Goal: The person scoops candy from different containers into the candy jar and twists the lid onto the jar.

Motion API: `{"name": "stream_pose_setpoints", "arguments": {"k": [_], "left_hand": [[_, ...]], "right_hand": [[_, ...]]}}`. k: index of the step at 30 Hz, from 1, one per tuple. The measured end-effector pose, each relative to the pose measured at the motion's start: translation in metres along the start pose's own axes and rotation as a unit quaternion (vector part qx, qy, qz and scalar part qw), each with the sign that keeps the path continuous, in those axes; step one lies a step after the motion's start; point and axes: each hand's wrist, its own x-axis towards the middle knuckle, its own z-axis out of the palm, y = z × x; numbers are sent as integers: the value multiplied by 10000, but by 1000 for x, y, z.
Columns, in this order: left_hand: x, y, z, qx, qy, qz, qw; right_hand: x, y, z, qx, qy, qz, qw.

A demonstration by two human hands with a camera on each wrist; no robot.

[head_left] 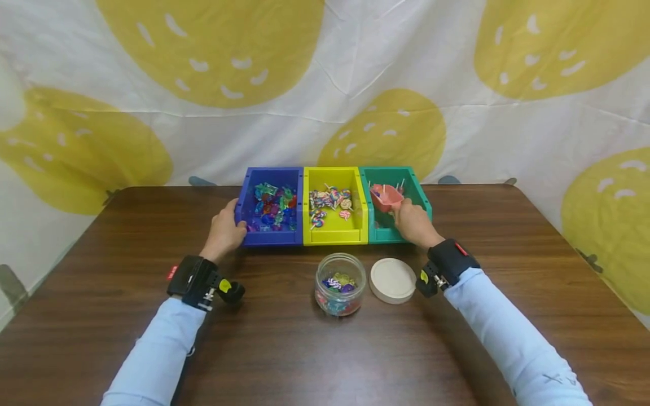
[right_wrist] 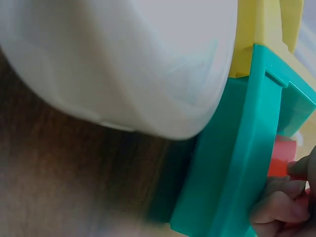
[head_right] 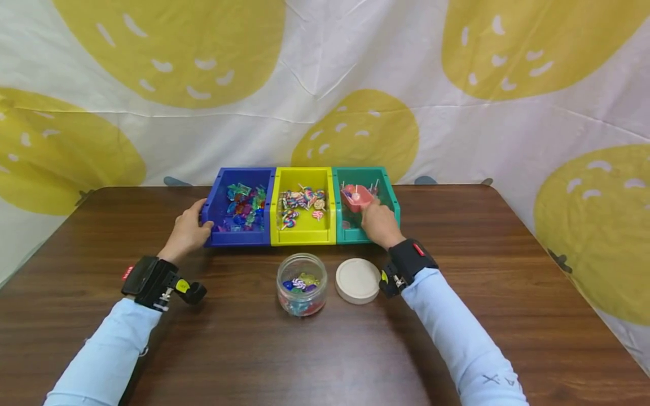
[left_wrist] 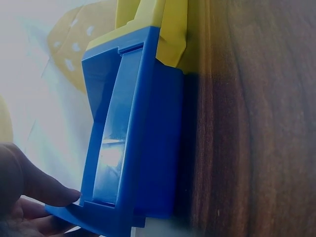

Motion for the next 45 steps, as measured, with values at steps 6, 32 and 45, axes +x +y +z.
{"name": "stream_pose_setpoints", "arguments": {"k": [6,32,45], "left_hand": [[-2,0,0,40,-29,79,10000],[-21,31,11,-667,911,2375,9648],[-28,43,23,-1181,-975,2453,9573]], "right_hand": [[2,9,6,488,256,-38,9985],[-35,14,-57,1326,-388,-641,9883],[-58,0,-60,1795,-665,-1414,9713]]}}
